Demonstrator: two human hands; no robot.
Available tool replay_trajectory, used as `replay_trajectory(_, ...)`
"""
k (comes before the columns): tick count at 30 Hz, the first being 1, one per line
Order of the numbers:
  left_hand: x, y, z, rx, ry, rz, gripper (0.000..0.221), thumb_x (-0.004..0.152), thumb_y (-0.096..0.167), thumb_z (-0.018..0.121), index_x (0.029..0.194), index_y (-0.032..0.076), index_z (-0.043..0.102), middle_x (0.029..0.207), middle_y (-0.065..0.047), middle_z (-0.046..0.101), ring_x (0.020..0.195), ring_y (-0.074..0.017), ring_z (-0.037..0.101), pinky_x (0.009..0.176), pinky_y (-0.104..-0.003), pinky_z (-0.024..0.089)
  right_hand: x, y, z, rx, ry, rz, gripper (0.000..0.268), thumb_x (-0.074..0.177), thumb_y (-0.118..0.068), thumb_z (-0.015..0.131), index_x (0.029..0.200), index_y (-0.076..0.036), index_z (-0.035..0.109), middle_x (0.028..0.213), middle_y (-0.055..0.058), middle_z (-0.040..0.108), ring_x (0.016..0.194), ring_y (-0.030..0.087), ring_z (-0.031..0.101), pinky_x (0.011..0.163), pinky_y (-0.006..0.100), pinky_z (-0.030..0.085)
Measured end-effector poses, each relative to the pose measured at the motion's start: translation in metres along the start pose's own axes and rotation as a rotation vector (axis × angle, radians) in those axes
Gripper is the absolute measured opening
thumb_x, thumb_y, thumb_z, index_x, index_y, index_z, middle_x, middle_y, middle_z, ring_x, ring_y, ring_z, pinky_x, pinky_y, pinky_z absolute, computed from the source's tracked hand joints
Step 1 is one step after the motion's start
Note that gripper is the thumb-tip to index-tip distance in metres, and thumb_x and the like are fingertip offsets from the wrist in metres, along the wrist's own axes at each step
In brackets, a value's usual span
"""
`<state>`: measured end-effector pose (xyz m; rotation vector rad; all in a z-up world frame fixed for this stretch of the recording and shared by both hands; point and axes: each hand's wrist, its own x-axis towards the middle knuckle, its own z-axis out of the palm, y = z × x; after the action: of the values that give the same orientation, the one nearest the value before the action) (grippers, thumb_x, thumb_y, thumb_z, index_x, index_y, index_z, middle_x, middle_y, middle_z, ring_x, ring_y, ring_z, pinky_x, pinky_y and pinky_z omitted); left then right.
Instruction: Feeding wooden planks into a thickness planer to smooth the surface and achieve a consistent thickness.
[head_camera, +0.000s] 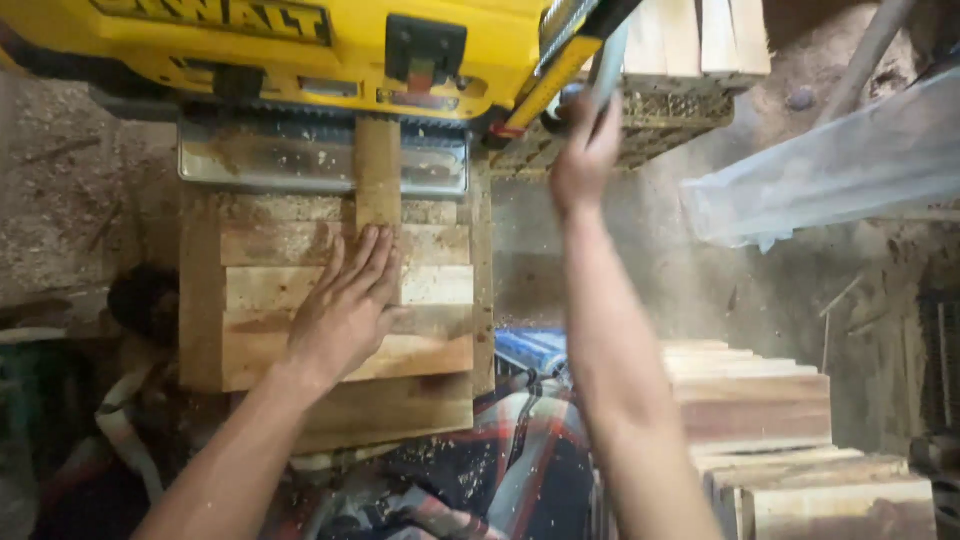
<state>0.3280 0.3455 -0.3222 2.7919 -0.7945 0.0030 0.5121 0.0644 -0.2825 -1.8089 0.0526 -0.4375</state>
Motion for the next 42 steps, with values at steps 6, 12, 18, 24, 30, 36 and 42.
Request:
replay_trajectory(6, 0.004, 0.005, -0.007, 0.036, 0.106, -0.032, 0.074, 0.086, 0.046, 0.068, 0.143, 0.001, 0.056, 0.159, -0.020, 0.045, 0.152, -0.0344, 0.036, 0.124, -0.062, 0.025, -0.004, 0.112, -0.008, -0.547, -0.048, 0.052, 0.032, 0.112, -0.030, 0.045, 0.142, -0.018, 0.045, 0.138, 0.009, 0.062, 0.132, 0.037, 0.056, 0.122, 0.070, 0.013)
replay_trajectory(12, -0.002, 0.000, -0.005, 0.000, 0.093, -0.027, 0.072, 0.086, 0.047, 0.068, 0.142, 0.002, 0.057, 0.159, -0.019, 0.046, 0.152, -0.0336, 0.036, 0.123, -0.066, 0.022, -0.028, 0.040, 0.004, -0.513, -0.084, 0.263, 0.030, 0.109, -0.029, 0.050, 0.135, -0.015, 0.050, 0.135, 0.017, 0.065, 0.128, 0.042, 0.059, 0.112, 0.069, 0.039)
replay_trajectory(18, -0.009, -0.004, -0.033, -0.083, -0.051, -0.137, 0.083, 0.083, 0.050, 0.074, 0.151, 0.009, 0.049, 0.167, -0.008, 0.036, 0.156, -0.0247, 0.027, 0.123, -0.066, 0.017, -0.146, -0.041, 0.015, -0.524, -0.254, -0.041, 0.062, 0.097, -0.008, 0.065, 0.152, 0.008, 0.042, 0.148, 0.035, 0.047, 0.140, 0.050, 0.043, 0.120, 0.062, 0.032)
replay_trajectory(24, -0.024, -0.017, -0.046, -0.095, -0.099, -0.162, 0.075, 0.094, 0.058, 0.060, 0.150, 0.009, 0.050, 0.165, -0.011, 0.039, 0.158, -0.0266, 0.022, 0.122, -0.072, 0.006, -0.201, -0.074, 0.033, -0.475, -0.929, -0.121, 0.089, 0.088, -0.039, 0.077, 0.160, -0.009, 0.035, 0.165, 0.028, 0.029, 0.152, 0.052, 0.020, 0.120, 0.071, 0.014)
replay_trajectory(30, -0.023, -0.023, -0.036, -0.090, -0.028, -0.096, 0.063, 0.095, 0.047, 0.063, 0.142, 0.005, 0.059, 0.159, -0.015, 0.048, 0.154, -0.0280, 0.033, 0.118, -0.081, 0.003, -0.192, -0.030, 0.042, -0.717, -0.738, -0.506, 0.073, 0.086, -0.059, 0.072, 0.148, -0.023, 0.058, 0.153, 0.010, 0.055, 0.148, 0.036, 0.041, 0.116, 0.073, 0.026)
replay_trajectory(36, -0.010, -0.026, -0.036, -0.023, 0.076, -0.089, 0.043, 0.096, 0.019, 0.056, 0.136, 0.007, 0.066, 0.152, -0.016, 0.057, 0.149, -0.0281, 0.044, 0.118, -0.080, 0.010, -0.163, -0.030, 0.039, -0.830, -0.805, -0.495, 0.051, 0.098, -0.035, 0.065, 0.147, -0.022, 0.058, 0.155, 0.007, 0.053, 0.150, 0.030, 0.039, 0.119, 0.072, 0.020)
replay_trajectory(42, 0.026, -0.059, -0.018, -0.029, 0.096, -0.126, 0.049, 0.102, 0.047, 0.054, 0.137, 0.015, 0.066, 0.150, -0.011, 0.060, 0.147, -0.0261, 0.046, 0.116, -0.082, -0.001, -0.090, -0.020, 0.056, -0.888, -0.741, -0.481, 0.046, 0.101, -0.038, 0.063, 0.144, -0.023, 0.063, 0.153, 0.005, 0.055, 0.146, 0.036, 0.044, 0.114, 0.073, 0.030)
